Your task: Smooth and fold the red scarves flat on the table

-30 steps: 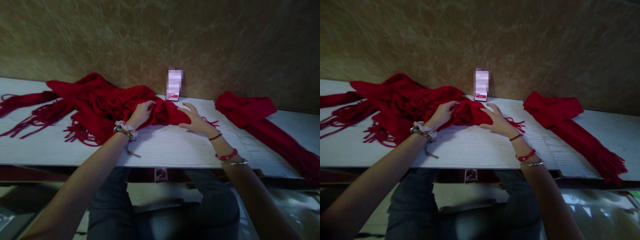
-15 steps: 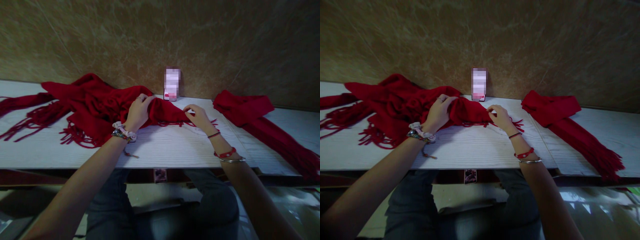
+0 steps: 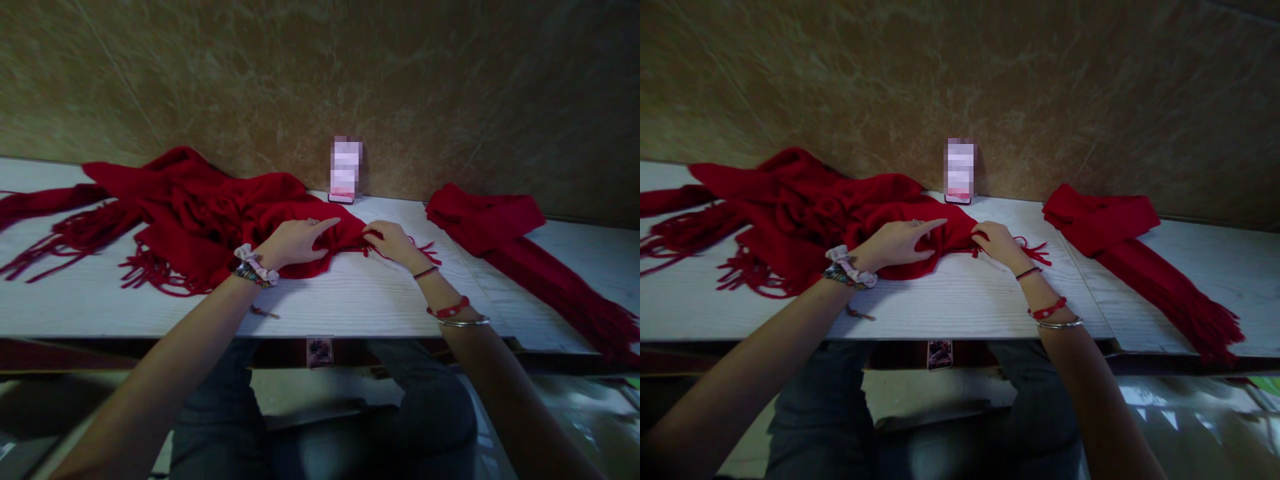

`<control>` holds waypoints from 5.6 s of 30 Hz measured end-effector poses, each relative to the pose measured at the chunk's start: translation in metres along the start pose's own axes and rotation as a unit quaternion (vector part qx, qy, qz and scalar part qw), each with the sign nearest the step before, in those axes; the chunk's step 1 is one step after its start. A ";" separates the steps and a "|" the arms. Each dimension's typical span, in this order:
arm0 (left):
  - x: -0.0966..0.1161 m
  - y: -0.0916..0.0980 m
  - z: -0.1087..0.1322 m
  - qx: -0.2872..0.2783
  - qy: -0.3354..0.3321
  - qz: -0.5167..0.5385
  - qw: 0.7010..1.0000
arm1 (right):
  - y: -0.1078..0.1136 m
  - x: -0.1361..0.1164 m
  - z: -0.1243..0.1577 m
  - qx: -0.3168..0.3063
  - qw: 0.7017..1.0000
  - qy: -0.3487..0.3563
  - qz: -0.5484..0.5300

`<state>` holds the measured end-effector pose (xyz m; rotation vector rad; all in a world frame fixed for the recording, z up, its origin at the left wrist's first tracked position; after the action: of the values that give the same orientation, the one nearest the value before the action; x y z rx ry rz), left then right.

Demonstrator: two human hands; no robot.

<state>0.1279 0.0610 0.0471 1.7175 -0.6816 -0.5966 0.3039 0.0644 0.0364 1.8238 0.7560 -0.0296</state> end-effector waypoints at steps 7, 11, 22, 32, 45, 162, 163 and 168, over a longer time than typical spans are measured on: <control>-0.020 0.014 -0.006 0.165 0.056 0.231 0.957 | 0.025 0.032 0.003 0.203 0.959 -0.136 -0.140; -0.037 0.004 -0.006 0.155 0.111 0.272 0.943 | 0.027 0.031 0.004 0.189 0.973 -0.105 -0.076; -0.037 0.005 0.000 0.173 0.167 0.118 0.963 | -0.030 -0.075 0.015 -0.072 0.975 0.142 0.155; -0.035 0.012 -0.001 0.187 0.139 0.120 0.965 | -0.002 -0.024 -0.003 0.053 0.998 0.014 -0.022; -0.014 0.006 -0.006 0.114 -0.032 0.115 0.986 | 0.054 0.021 0.022 0.036 0.919 -0.154 -0.362; 0.010 0.006 -0.035 0.111 -0.099 0.045 0.988 | 0.059 0.001 0.015 0.164 0.972 -0.032 -0.164; 0.002 0.008 -0.037 0.106 -0.077 0.034 0.991 | 0.065 0.006 0.016 0.192 0.966 -0.044 -0.167; -0.044 0.040 -0.065 0.100 0.025 0.021 0.994 | 0.098 0.040 0.006 0.254 0.950 -0.092 -0.157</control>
<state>0.1367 0.1287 0.1031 1.8913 -0.7610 -0.4675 0.3872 0.0596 0.1018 2.1216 0.9577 -0.6477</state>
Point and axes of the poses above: each hand's wrist, its own z-axis away from the middle knuckle, its own y-axis out of the back of the hand, x = y × z, the point moved 6 cm from there along -z, towards the middle knuckle
